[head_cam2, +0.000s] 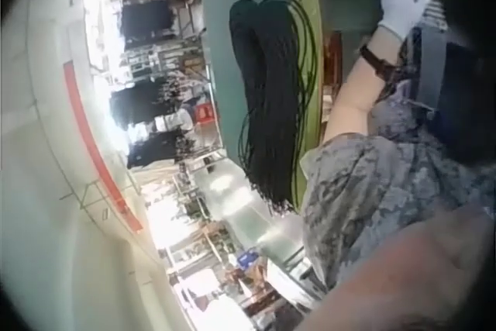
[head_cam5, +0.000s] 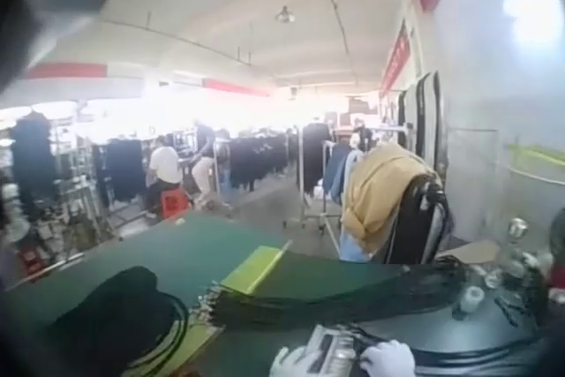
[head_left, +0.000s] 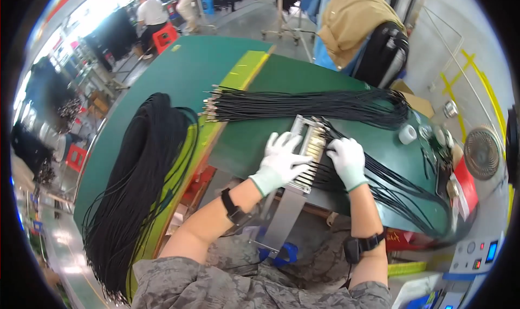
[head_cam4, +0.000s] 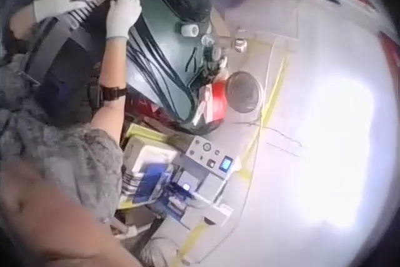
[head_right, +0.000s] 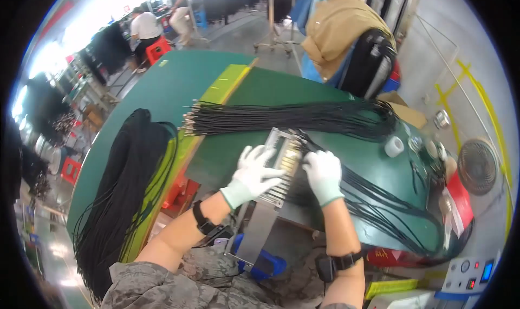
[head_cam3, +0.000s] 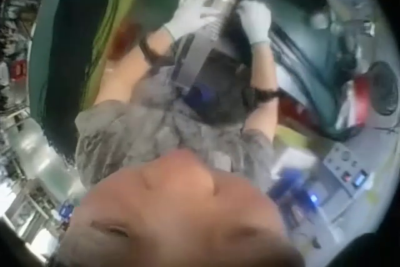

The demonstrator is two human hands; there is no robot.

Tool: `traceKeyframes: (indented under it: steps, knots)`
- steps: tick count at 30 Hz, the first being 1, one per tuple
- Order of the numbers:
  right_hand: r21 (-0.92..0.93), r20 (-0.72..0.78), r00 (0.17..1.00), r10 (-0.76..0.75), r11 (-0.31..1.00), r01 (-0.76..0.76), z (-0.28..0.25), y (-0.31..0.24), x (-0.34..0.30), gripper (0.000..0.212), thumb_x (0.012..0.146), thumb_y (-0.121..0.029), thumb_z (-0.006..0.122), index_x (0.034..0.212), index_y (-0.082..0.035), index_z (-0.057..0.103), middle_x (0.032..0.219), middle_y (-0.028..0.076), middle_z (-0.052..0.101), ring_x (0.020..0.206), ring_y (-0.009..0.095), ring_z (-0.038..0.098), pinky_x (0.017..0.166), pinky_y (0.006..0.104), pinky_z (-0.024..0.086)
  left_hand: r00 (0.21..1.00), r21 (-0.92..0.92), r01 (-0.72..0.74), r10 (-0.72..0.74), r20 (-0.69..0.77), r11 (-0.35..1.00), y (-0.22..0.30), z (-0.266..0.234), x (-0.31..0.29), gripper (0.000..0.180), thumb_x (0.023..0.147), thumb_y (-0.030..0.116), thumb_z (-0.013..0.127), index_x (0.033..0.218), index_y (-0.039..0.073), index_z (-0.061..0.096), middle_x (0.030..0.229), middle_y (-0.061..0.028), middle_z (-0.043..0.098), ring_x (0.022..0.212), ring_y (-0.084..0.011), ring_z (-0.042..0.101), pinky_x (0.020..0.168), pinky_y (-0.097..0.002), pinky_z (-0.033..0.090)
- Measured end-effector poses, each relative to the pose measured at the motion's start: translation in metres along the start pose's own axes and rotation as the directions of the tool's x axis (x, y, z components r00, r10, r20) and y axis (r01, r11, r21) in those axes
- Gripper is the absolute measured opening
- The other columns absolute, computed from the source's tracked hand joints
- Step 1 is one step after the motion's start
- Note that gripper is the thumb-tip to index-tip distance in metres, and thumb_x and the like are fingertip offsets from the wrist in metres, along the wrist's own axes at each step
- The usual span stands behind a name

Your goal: Assembling a wiring harness by precisely inserting multiple wires into a connector block and using a crimping machine to secure them.

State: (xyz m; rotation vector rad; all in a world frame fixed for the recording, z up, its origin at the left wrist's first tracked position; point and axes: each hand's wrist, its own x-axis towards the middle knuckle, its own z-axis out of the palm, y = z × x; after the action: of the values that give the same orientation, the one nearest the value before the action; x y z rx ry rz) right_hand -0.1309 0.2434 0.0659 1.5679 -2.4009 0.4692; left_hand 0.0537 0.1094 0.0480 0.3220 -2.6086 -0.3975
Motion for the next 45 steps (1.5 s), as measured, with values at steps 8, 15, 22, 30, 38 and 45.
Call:
traceKeyframes:
  steps: [8,15,22,30,38,45]
  knots:
    - [0.293,-0.054,0.982,-0.178,0.938,0.186,-0.007,-0.016,0.000,0.014,0.078,-0.023,0.070,0.087,-0.013,0.066,0.080,0.005,0.066,0.081,0.028,0.059,0.071,0.0413,0.046,0.957,-0.361,0.141,-0.220,-0.189,0.922,-0.001,-0.012,0.007,0.018,0.085,0.027,0.065,0.086,0.009,0.070,0.119,-0.0144,0.063,0.120,-0.0355,0.049,0.106,-0.0446,0.032]
    - [0.497,0.022,0.989,-0.144,0.860,0.114,-0.018,-0.040,-0.001,0.015,0.078,-0.023,0.070,0.089,-0.012,0.070,0.079,0.007,0.067,0.076,0.029,0.060,0.070,0.0401,0.047,0.963,-0.337,0.014,-0.104,-0.250,0.942,-0.007,-0.012,0.005,0.013,0.084,0.018,0.066,0.084,0.004,0.066,0.112,-0.0146,0.065,0.112,-0.0345,0.054,0.100,-0.0426,0.038]
    - [0.468,0.030,0.996,-0.086,0.882,0.062,-0.018,-0.016,-0.004,0.012,0.080,-0.020,0.068,0.084,-0.009,0.070,0.076,0.008,0.065,0.075,0.030,0.059,0.070,0.0404,0.047,0.922,-0.343,0.217,-0.307,-0.235,0.914,-0.019,-0.011,0.005,0.012,0.085,0.015,0.065,0.090,0.005,0.068,0.103,-0.0106,0.067,0.107,-0.0292,0.057,0.098,-0.0419,0.040]
    - [0.296,0.079,0.995,-0.059,0.955,0.033,-0.026,-0.012,-0.006,0.012,0.080,-0.021,0.066,0.078,-0.009,0.068,0.072,0.008,0.065,0.075,0.029,0.059,0.070,0.0403,0.047,0.915,-0.227,0.300,-0.347,-0.208,0.926,-0.017,-0.005,0.003,0.016,0.089,0.020,0.059,0.095,0.009,0.070,0.097,-0.0061,0.067,0.102,-0.0254,0.059,0.104,-0.0433,0.034]
    - [0.262,0.106,0.993,-0.045,0.965,0.016,-0.028,-0.014,-0.006,0.012,0.079,-0.023,0.066,0.075,-0.012,0.069,0.072,0.007,0.065,0.076,0.028,0.061,0.070,0.0401,0.049,0.913,-0.203,0.303,-0.344,-0.217,0.931,-0.020,-0.002,0.002,0.018,0.091,0.021,0.058,0.097,0.010,0.070,0.097,-0.0061,0.068,0.102,-0.0254,0.059,0.105,-0.0431,0.033]
    - [0.309,0.054,0.995,-0.085,0.949,0.065,-0.027,-0.022,-0.001,0.011,0.078,-0.023,0.066,0.076,-0.013,0.069,0.073,0.008,0.065,0.077,0.029,0.061,0.070,0.0410,0.048,0.897,-0.217,0.297,-0.349,-0.270,0.930,-0.024,-0.007,0.002,0.017,0.090,0.022,0.059,0.097,0.011,0.071,0.098,-0.0080,0.067,0.101,-0.0272,0.059,0.103,-0.0430,0.035]
